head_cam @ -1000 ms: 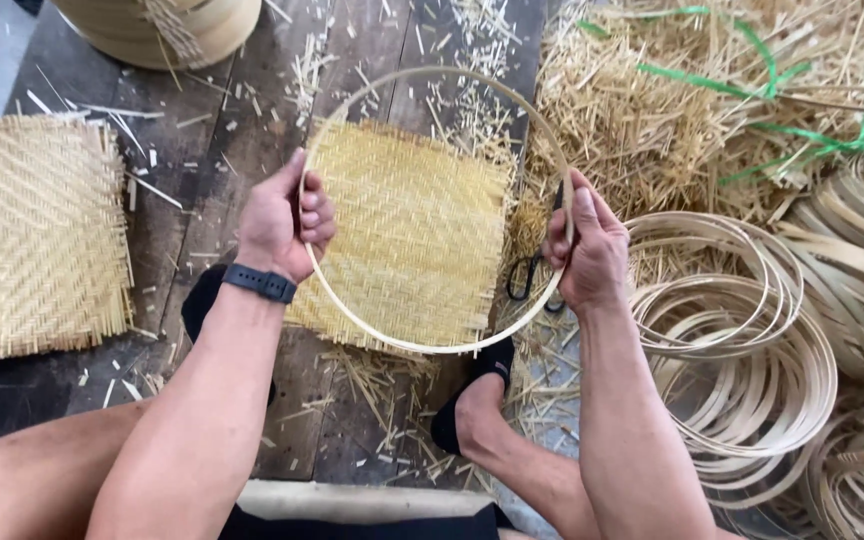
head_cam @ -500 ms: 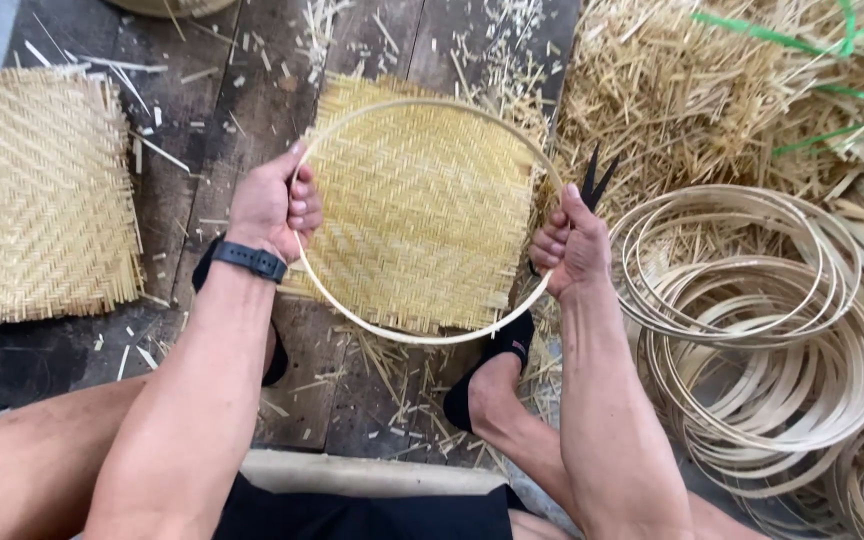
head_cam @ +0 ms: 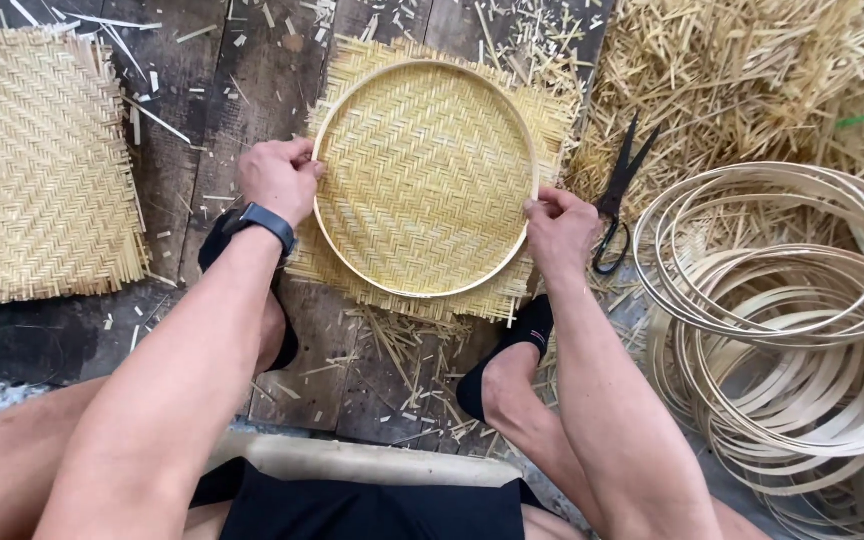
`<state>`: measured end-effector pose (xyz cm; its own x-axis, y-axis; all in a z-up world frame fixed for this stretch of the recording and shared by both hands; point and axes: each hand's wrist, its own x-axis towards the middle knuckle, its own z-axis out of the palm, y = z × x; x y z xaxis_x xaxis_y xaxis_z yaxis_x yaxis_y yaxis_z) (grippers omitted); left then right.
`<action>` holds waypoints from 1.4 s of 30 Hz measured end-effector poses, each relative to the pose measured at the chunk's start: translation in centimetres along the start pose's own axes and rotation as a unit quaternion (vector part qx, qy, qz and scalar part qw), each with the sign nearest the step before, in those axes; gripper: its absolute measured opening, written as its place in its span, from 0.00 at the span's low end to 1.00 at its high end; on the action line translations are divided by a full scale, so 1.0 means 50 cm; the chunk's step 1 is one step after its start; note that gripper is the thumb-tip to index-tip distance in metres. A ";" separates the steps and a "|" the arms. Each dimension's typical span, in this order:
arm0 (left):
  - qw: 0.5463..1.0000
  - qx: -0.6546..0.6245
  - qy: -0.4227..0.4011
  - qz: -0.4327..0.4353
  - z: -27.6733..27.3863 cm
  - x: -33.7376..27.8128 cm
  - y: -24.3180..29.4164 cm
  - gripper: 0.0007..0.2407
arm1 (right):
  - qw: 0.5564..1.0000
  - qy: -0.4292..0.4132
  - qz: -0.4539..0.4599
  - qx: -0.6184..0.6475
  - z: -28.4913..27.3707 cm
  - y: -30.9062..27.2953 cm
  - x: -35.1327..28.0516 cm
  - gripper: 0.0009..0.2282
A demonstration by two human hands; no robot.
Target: Constructing bamboo steamer lids by weaving strips and trimming them to fit a circular frame.
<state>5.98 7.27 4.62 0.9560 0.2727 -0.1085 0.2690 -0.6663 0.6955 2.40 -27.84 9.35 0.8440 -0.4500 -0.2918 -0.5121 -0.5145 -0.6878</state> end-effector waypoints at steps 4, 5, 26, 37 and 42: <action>0.995 0.065 -0.050 0.059 -0.012 -0.008 0.016 0.11 | 0.998 0.032 -0.002 -0.047 -0.009 0.013 0.007 0.07; 0.995 0.064 -0.050 0.059 -0.011 -0.002 0.014 0.11 | 0.998 0.033 -0.002 -0.047 -0.007 0.020 0.009 0.07; 0.973 -0.142 -0.118 -0.140 0.019 0.019 -0.033 0.06 | 0.999 -0.008 0.018 -0.026 -0.010 0.080 0.037 0.06; 0.905 -0.225 -0.273 -0.238 0.021 0.096 -0.079 0.10 | 0.993 -0.087 0.031 0.073 -0.004 0.156 0.084 0.09; 0.971 0.091 -0.210 0.066 -0.035 0.141 0.170 0.11 | 0.969 -0.066 -0.221 -0.094 0.025 -0.038 -0.048 0.27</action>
<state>14.80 4.72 11.01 0.9365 -0.1057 -0.3343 0.1204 -0.7985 0.5898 1.57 -24.88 10.52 0.9941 -0.0652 -0.0870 -0.1058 -0.7650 -0.6353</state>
